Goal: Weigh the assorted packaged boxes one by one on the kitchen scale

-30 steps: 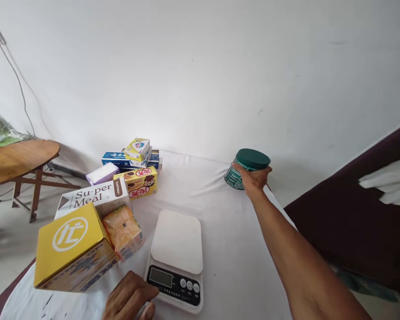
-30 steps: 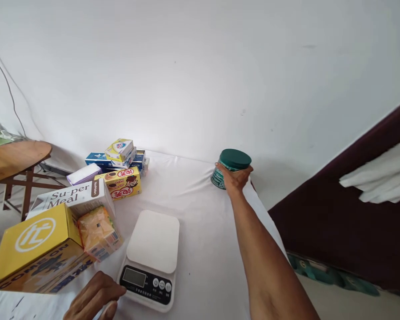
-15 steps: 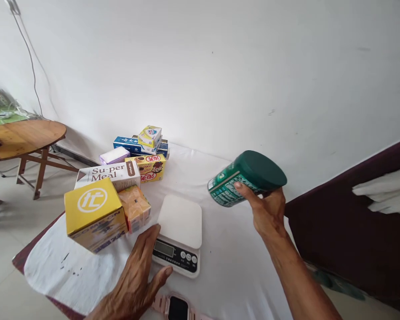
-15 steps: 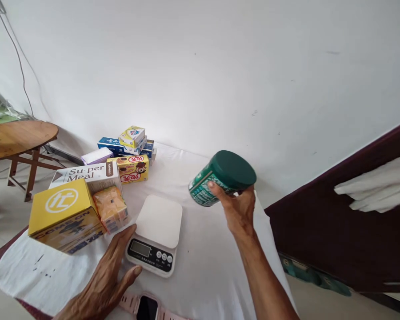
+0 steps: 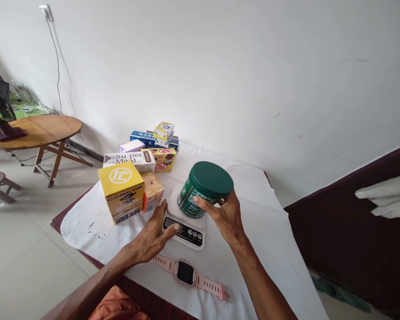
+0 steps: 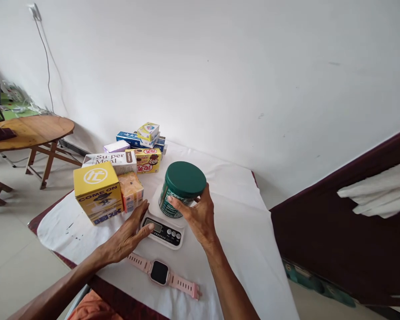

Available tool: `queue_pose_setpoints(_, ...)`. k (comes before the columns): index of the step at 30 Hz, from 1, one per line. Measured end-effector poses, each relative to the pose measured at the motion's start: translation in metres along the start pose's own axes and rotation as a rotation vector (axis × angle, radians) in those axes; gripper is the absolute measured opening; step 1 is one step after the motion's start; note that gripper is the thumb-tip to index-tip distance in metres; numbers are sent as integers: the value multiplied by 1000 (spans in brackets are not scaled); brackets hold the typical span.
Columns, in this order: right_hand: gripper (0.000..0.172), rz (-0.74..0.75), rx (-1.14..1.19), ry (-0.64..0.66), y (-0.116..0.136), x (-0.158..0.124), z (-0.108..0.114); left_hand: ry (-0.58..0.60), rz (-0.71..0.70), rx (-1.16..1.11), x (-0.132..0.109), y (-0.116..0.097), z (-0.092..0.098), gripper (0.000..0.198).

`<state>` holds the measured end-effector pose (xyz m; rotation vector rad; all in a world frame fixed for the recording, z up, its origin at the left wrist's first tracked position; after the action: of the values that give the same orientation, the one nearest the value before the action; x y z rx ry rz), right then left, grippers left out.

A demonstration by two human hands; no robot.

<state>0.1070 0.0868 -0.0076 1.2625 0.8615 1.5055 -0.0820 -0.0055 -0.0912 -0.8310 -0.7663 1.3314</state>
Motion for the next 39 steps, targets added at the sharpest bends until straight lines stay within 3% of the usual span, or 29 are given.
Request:
queue_pose_setpoints(10,83,-49,-5,-24,-10,-3,15,147,-37,-25,17,-10,-10,90)
queue_pose_setpoints(17,115,-57,-65,-150,2,-2,39,276,37,0,37,-19,-27,98)
queue_pose_setpoints(22,107,-18,-82,-215,8,-5,33,261,-30,-79,37,-22,-28,99)
queue_pose_setpoints(26,93,-14,-126,-239,4,-3,33,176,-178,-43,8,-23,-18,92)
queue_pose_setpoints(30,91,15,-152,-274,-1,-1,38,-69,-379,29,-39,-16,10,65)
queue_pose_setpoints(33,84,57,-116,-304,6,4,34,-225,-379,112,-67,3,34,52)
queue_pose_setpoints(36,80,136,-19,-299,25,16,16,-312,-370,191,-82,18,47,42)
queue_pose_setpoints(39,77,196,46,-236,39,32,-18,-371,-394,258,-88,21,50,39)
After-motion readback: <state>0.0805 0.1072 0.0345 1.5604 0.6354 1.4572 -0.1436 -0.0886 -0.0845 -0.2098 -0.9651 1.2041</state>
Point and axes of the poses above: each hand's wrist, its own x-axis towards the middle knuckle, its own z-axis out of the back of the hand, y = z × x, the point moved 7 cm from there along x, towards the middle knuckle, and after that the axes turned 2 degrees about -y, right-handed, at the moved point
